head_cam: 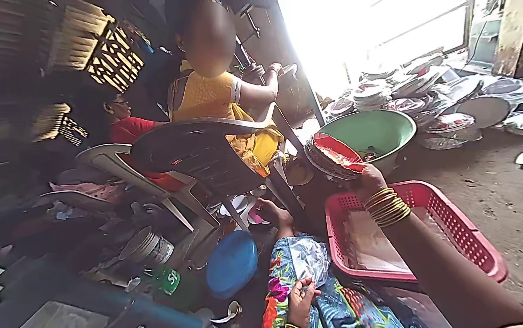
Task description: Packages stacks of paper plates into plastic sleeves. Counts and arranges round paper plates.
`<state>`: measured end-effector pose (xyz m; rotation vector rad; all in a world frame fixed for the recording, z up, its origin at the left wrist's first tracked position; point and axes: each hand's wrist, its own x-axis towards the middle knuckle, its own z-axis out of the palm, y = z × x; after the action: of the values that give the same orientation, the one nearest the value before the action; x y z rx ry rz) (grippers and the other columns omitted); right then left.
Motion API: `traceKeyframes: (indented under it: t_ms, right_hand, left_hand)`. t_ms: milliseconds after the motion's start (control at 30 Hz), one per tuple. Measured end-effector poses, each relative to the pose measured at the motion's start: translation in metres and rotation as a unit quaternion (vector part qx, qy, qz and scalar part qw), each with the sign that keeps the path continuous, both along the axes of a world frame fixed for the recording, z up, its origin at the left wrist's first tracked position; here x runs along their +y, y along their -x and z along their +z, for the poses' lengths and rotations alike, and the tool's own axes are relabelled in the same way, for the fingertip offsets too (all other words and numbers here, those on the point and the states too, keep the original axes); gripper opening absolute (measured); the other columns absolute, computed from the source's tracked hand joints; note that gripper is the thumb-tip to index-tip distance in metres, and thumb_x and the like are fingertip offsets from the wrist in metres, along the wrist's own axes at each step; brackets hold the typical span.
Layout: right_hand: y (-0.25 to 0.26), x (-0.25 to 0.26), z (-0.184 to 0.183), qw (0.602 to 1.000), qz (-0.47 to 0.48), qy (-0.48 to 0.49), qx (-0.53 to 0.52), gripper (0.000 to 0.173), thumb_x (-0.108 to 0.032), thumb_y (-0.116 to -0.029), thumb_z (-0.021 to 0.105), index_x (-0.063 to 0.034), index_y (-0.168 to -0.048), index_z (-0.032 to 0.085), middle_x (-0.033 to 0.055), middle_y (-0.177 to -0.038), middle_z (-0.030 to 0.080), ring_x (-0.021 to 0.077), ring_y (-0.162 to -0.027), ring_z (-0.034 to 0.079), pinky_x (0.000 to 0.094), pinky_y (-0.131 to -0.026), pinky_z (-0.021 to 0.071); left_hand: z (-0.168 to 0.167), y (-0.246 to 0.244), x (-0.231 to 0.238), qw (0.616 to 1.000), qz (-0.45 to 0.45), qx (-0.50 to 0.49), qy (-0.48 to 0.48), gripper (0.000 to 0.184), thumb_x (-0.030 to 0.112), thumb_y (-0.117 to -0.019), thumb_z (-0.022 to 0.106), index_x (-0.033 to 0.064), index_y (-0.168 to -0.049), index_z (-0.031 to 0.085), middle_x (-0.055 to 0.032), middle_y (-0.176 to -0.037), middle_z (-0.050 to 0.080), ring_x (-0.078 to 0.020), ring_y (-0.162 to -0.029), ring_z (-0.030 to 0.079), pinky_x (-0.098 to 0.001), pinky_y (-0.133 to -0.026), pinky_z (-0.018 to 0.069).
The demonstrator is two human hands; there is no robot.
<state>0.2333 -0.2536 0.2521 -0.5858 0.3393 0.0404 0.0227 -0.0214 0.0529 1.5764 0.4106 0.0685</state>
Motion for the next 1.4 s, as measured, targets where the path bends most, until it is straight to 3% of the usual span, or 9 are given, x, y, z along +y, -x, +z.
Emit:
traceKeyframes:
  t_ms: [500, 633, 733, 833, 900, 967, 1067, 1267, 1400]
  right_hand:
    - [0.007, -0.002, -0.005, 0.999, 0.038, 0.010, -0.004, 0.011, -0.008, -0.1008, 0.046, -0.0029, -0.106, 0.055, 0.0128, -0.087, 0.065, 0.0204, -0.070, 0.066, 0.0351, -0.059, 0.0565]
    - [0.018, 0.003, -0.010, 0.988, 0.043, 0.148, -0.029, 0.007, -0.008, -0.0988, 0.051, -0.0043, -0.098, 0.057, 0.0060, -0.075, 0.062, 0.0129, -0.060, 0.060, 0.0284, -0.051, 0.0496]
    - [0.030, 0.005, -0.027, 0.943, 0.076, 0.304, -0.113, 0.022, -0.004, -0.0995, 0.055, 0.0032, -0.120, 0.056, 0.0108, -0.099, 0.062, 0.0128, -0.084, 0.062, 0.0309, -0.073, 0.0527]
    - [0.043, 0.011, -0.049, 0.856, 0.115, 0.463, -0.200, 0.031, -0.004, -0.0904, 0.065, 0.0053, -0.119, 0.059, 0.0182, -0.103, 0.064, 0.0238, -0.095, 0.062, 0.0461, -0.085, 0.0488]
    - [0.060, 0.015, -0.061, 0.798, 0.154, 0.530, -0.242, 0.038, -0.008, -0.0876, 0.068, 0.0054, -0.122, 0.061, 0.0235, -0.102, 0.067, 0.0338, -0.098, 0.065, 0.0559, -0.087, 0.0489]
    - [0.075, 0.020, -0.073, 0.760, 0.196, 0.562, -0.262, 0.045, -0.012, -0.0870, 0.070, 0.0009, -0.128, 0.059, 0.0221, -0.101, 0.069, 0.0354, -0.097, 0.068, 0.0576, -0.086, 0.0505]
    - [0.092, 0.025, -0.088, 0.730, 0.221, 0.581, -0.285, 0.053, -0.017, -0.0856, 0.070, -0.0039, -0.135, 0.056, 0.0205, -0.100, 0.070, 0.0355, -0.096, 0.070, 0.0577, -0.085, 0.0517]
    - [0.098, 0.026, -0.088, 0.699, 0.314, 0.571, -0.295, 0.050, -0.015, -0.0896, 0.068, -0.0014, -0.136, 0.056, 0.0233, -0.106, 0.069, 0.0372, -0.102, 0.067, 0.0583, -0.089, 0.0494]
    - [0.108, 0.027, -0.088, 0.757, 0.268, 0.528, -0.275, 0.068, -0.018, -0.0814, 0.075, -0.0073, -0.144, 0.049, 0.0180, -0.114, 0.070, 0.0314, -0.106, 0.069, 0.0553, -0.091, 0.0529]
  left_hand:
    - [-0.002, 0.001, 0.001, 1.000, -0.001, 0.003, -0.004, 0.029, 0.002, -0.1029, 0.053, -0.0146, -0.126, 0.056, -0.0224, -0.114, 0.065, -0.0173, -0.086, 0.069, -0.0307, -0.083, 0.0582]
    - [0.014, 0.000, -0.002, 0.993, 0.046, -0.028, 0.107, 0.037, 0.016, -0.1106, 0.031, -0.0103, -0.121, 0.056, -0.0156, -0.105, 0.069, -0.0178, -0.084, 0.070, -0.0323, -0.080, 0.0594]
    - [0.046, -0.010, -0.010, 0.980, 0.050, -0.055, 0.185, 0.069, 0.045, -0.1100, 0.010, -0.0083, -0.130, 0.050, -0.0169, -0.116, 0.066, -0.0241, -0.099, 0.070, -0.0389, -0.089, 0.0575]
    - [0.078, -0.026, -0.019, 0.973, 0.033, -0.110, 0.202, 0.096, 0.070, -0.0996, 0.004, -0.0073, -0.142, 0.041, -0.0194, -0.134, 0.059, -0.0288, -0.112, 0.066, -0.0455, -0.093, 0.0555]
    - [0.094, -0.034, -0.025, 0.955, 0.052, -0.155, 0.246, 0.103, 0.084, -0.0884, 0.037, -0.0029, -0.143, 0.038, -0.0175, -0.131, 0.058, -0.0288, -0.111, 0.064, -0.0486, -0.088, 0.0559]
    - [0.104, -0.038, -0.031, 0.935, 0.084, -0.189, 0.287, 0.083, 0.071, -0.0892, 0.057, 0.0071, -0.141, 0.046, -0.0103, -0.122, 0.066, -0.0210, -0.107, 0.067, -0.0422, -0.083, 0.0593]
    - [0.107, -0.038, -0.039, 0.925, 0.156, -0.193, 0.287, 0.029, 0.024, -0.1071, 0.045, 0.0066, -0.128, 0.054, -0.0085, -0.107, 0.069, -0.0160, -0.098, 0.070, -0.0358, -0.084, 0.0599]
    - [0.094, -0.033, -0.041, 0.952, 0.270, -0.103, 0.103, 0.038, 0.008, -0.0993, 0.064, -0.0078, -0.133, 0.054, -0.0215, -0.120, 0.065, -0.0215, -0.102, 0.065, -0.0382, -0.091, 0.0553]
    - [0.101, -0.033, -0.041, 0.958, 0.260, -0.117, 0.030, 0.046, 0.004, -0.0936, 0.070, -0.0107, -0.134, 0.054, -0.0242, -0.128, 0.063, -0.0232, -0.111, 0.064, -0.0376, -0.098, 0.0532]
